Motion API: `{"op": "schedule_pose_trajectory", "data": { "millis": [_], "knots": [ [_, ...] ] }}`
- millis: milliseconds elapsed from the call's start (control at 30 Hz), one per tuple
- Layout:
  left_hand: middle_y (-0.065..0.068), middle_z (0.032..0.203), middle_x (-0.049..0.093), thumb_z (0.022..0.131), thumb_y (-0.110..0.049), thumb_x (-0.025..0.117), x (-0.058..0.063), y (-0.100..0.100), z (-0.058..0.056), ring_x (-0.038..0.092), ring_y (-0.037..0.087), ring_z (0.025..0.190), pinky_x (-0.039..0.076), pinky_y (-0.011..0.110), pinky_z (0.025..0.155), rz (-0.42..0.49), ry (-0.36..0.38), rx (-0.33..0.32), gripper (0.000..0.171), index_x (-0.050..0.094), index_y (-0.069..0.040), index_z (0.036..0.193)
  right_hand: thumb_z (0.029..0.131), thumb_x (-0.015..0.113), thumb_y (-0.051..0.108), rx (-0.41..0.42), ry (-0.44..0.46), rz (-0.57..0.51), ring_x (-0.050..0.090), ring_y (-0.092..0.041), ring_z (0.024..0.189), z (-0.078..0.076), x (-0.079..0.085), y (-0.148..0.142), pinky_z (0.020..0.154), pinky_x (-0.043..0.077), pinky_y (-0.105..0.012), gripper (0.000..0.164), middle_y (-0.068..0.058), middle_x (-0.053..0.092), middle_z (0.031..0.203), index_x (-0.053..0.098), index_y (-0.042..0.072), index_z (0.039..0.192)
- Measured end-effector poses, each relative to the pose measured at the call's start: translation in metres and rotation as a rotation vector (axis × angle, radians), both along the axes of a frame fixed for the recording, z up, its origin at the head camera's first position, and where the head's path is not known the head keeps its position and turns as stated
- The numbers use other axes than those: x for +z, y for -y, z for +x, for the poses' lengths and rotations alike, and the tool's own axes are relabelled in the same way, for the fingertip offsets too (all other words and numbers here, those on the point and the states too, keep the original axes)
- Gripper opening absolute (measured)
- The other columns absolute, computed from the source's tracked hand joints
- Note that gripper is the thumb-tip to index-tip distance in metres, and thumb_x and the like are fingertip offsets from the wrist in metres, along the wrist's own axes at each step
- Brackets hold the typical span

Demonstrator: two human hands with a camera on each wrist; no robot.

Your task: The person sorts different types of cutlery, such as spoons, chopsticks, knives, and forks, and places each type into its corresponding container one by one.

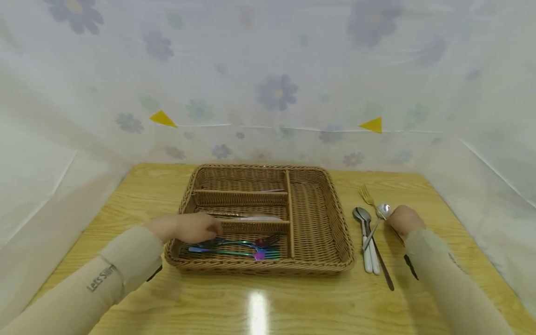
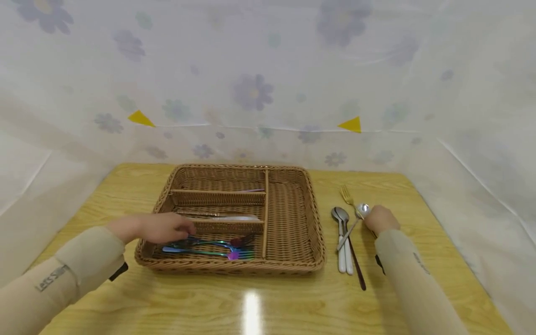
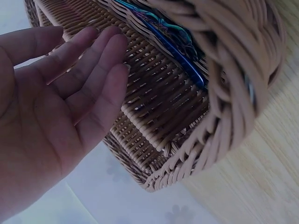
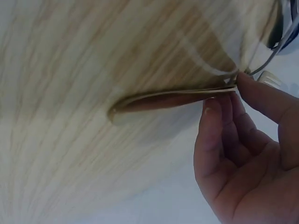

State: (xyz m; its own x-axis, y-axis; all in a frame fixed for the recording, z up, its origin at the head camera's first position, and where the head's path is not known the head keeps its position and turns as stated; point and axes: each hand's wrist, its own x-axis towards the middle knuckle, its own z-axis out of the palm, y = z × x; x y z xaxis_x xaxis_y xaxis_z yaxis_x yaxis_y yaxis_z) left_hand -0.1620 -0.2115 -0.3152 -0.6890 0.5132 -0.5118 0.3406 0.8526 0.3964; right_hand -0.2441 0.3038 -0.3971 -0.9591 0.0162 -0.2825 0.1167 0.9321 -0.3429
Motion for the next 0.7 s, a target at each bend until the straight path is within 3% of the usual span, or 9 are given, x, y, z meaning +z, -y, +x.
{"op": "schedule_pose_trajectory", "data": {
  "millis": [100,167,300,433,567,700],
  "knots": [
    [0.011,0.123,0.059,0.099,-0.015,0.043,0.0,-0.002,0.0,0.055,0.03,0.115,0.046,0.044,0.093,0.012,-0.008,-0.001,0.029,0.057,-0.005,0.122,0.084,0.059,0.015,0.005,-0.006,0.003,0.051,-0.024,0.066,-0.002,-0.002,0.0,0.059,0.044,-0.036,0.022,-0.019,0.062,0.078,0.062,-0.005,0.075],
    [0.011,0.123,0.059,0.099,-0.015,0.043,0.0,-0.003,0.001,0.056,0.029,0.114,0.046,0.044,0.092,0.016,-0.011,-0.001,0.029,0.057,-0.005,0.122,0.082,0.059,0.014,0.004,0.012,-0.021,0.049,-0.021,0.06,-0.004,-0.004,0.0,0.056,0.043,-0.033,0.022,-0.014,0.057,0.066,0.057,-0.003,0.067],
    [0.011,0.122,0.059,0.099,-0.015,0.043,0.001,-0.004,0.002,0.055,0.029,0.114,0.046,0.044,0.092,0.021,-0.011,-0.001,0.029,0.057,-0.005,0.122,0.081,0.06,0.011,0.003,0.077,-0.136,0.039,-0.01,0.046,-0.004,-0.006,-0.001,0.047,0.037,-0.025,0.027,0.003,0.039,0.05,0.047,0.01,0.058],
    [0.011,0.121,0.06,0.099,-0.016,0.043,0.001,-0.006,0.002,0.057,0.027,0.111,0.048,0.043,0.091,0.038,-0.02,-0.01,0.029,0.057,-0.005,0.121,0.08,0.062,0.009,-0.008,0.139,-0.27,0.034,-0.006,0.042,-0.004,-0.003,0.001,0.044,0.035,-0.022,0.027,0.007,0.036,0.046,0.048,0.012,0.057],
    [0.01,0.119,0.061,0.099,-0.016,0.044,0.0,-0.009,0.0,0.059,0.023,0.106,0.048,0.042,0.089,0.074,-0.033,-0.012,0.028,0.059,-0.006,0.119,0.086,0.058,0.01,-0.011,0.185,-0.365,0.043,-0.007,0.05,-0.002,0.01,0.007,0.051,0.044,-0.024,0.018,0.006,0.048,0.054,0.061,0.0,0.072],
    [0.007,0.116,0.062,0.099,-0.019,0.045,-0.002,-0.014,-0.002,0.059,0.017,0.102,0.049,0.039,0.087,0.122,-0.032,0.008,0.028,0.06,-0.008,0.119,0.094,0.052,0.016,0.007,0.205,-0.423,0.054,-0.005,0.062,-0.001,0.028,0.015,0.064,0.053,-0.027,0.033,0.006,0.059,0.07,0.06,-0.014,0.106]
  ]
}}
